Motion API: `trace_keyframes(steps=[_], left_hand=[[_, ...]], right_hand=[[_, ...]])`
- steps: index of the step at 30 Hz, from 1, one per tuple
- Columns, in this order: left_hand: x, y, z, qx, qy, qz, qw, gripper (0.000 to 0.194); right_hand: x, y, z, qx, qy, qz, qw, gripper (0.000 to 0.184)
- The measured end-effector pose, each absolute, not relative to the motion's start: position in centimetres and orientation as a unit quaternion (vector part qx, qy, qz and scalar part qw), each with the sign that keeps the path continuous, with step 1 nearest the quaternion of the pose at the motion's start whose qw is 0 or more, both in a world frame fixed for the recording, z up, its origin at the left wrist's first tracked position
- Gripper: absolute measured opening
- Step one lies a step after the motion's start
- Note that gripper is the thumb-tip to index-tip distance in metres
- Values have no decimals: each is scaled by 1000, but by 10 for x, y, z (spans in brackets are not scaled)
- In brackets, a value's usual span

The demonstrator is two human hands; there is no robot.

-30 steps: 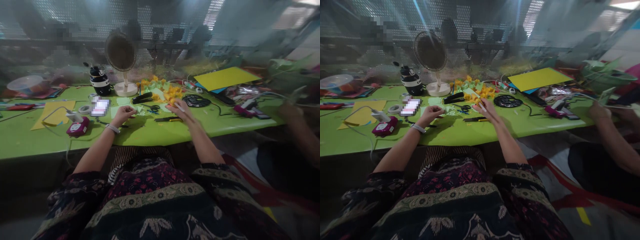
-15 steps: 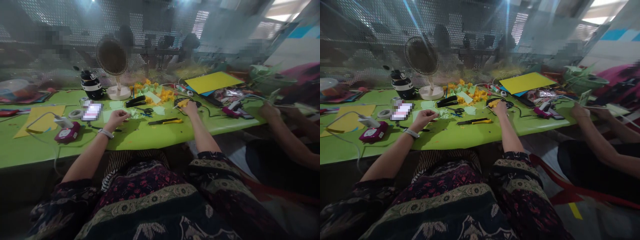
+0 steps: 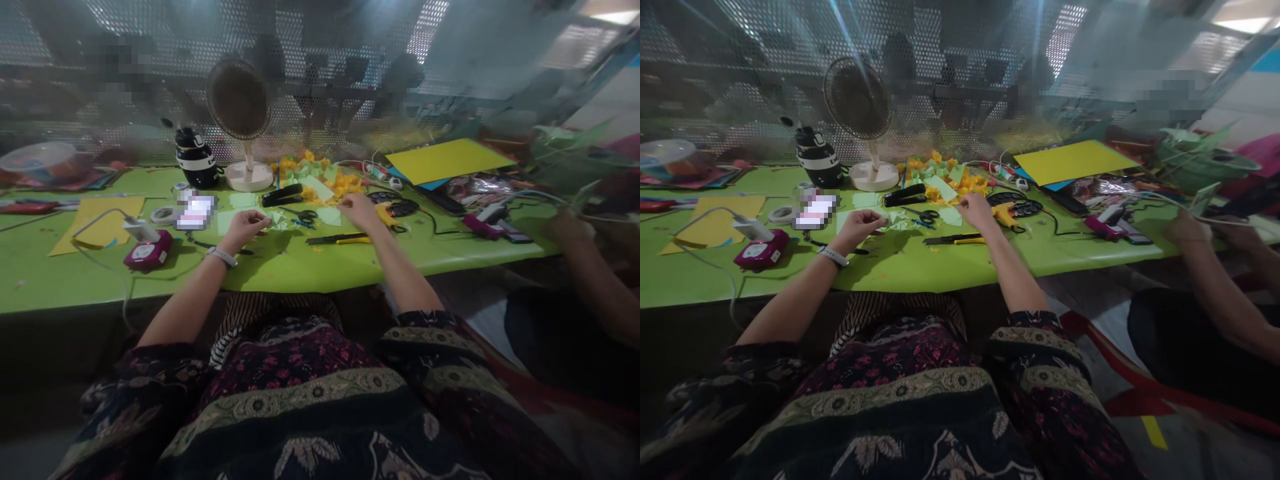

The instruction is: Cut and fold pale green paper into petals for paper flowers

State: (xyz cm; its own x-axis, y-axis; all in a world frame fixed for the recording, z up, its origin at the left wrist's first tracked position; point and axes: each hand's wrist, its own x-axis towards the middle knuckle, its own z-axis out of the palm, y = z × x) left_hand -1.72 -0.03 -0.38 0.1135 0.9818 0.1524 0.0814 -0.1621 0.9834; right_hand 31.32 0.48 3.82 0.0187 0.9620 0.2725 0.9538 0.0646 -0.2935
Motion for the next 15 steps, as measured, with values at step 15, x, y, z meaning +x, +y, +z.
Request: trace_keyframes(steps=[15], left_hand=[[-17,-1,-2,585,469,479,457,38]], right_hand=[[218,1,5,-484,-856,106,145,5]])
